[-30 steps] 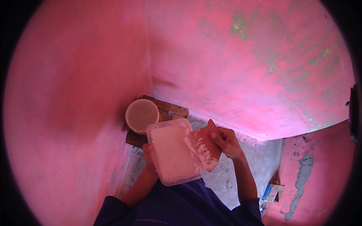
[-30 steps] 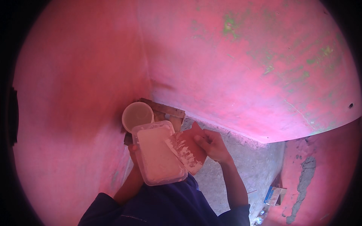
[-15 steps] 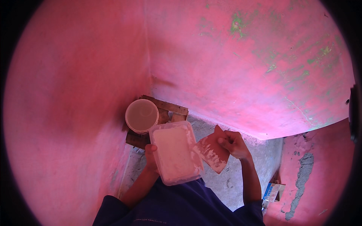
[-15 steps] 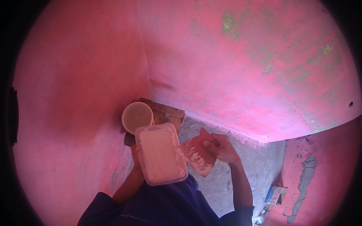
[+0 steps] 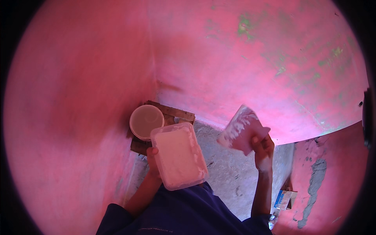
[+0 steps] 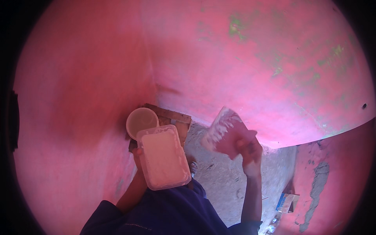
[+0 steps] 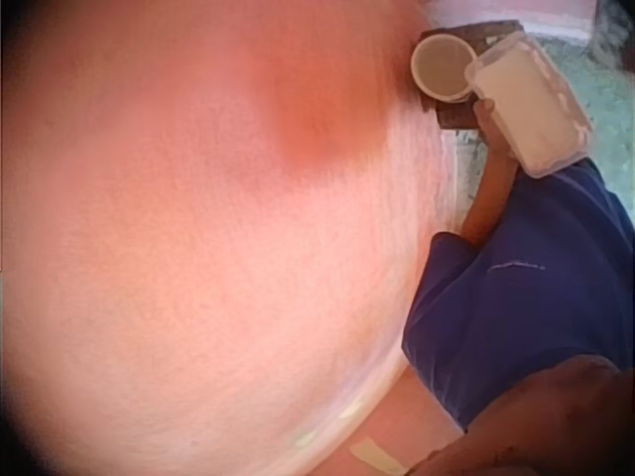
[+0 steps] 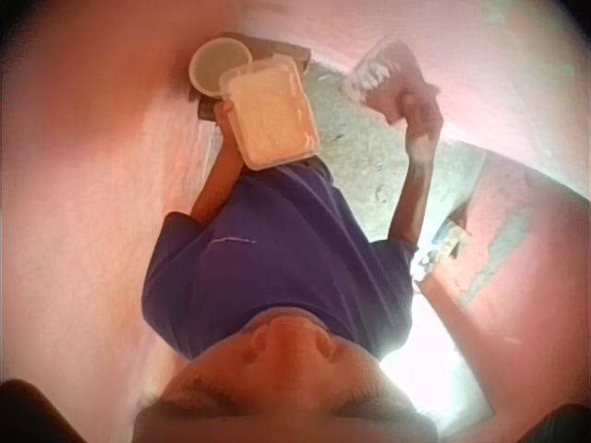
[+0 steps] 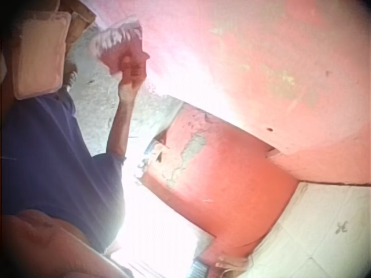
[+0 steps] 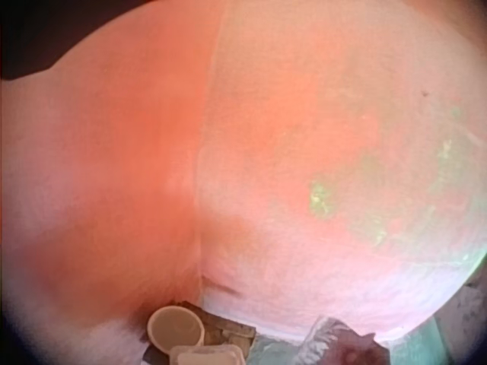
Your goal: The person mixes a white paste in a plastic container using a trowel, then applies the paste to a pink wall. The person repeatedly scoops and spreads the material, then smooths it onto the wall surface.
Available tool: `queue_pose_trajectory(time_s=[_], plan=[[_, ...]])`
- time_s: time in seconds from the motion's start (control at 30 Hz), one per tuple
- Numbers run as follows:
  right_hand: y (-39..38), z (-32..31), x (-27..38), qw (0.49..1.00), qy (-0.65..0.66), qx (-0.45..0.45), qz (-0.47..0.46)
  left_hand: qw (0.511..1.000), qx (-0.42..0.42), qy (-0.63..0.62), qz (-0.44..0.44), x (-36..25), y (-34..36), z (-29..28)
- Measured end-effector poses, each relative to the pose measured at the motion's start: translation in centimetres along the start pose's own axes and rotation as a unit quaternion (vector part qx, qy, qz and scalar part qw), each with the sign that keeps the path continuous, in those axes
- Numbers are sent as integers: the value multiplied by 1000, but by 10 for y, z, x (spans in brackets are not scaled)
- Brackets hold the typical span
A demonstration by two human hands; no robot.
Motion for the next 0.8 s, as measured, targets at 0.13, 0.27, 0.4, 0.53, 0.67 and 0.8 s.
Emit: queue_pose_trajectory(time_s=[0.13,0.27,0.4,0.53,0.67,0.8], plan=[[-13,37,29,977,44,128,-163,1000,27,-4,5,11,11,10],[-28,68,38,911,-167,236,-294,999,-24,16,18,15,11,15],[-36,74,17,871,-269,264,-316,1000,4,-5,6,7,13,9],[-46,73,21,842,-336,255,-337,1000,-6,9,29,-1,6,15],[-52,66,25,809,-385,254,-363,999,-18,2,34,2,3,16],[-59,53,22,794,-430,229,-364,999,-39,-3,32,3,1,2]])
Point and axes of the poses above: each hand's wrist, its own y-axis towards the middle knuckle, its own z-axis out of the palm, x = y × z, the point moved 7 cm from there along y, towards the middle knuckle, and after that the axes turned 5 degrees about -x, right-handed, at the moved point
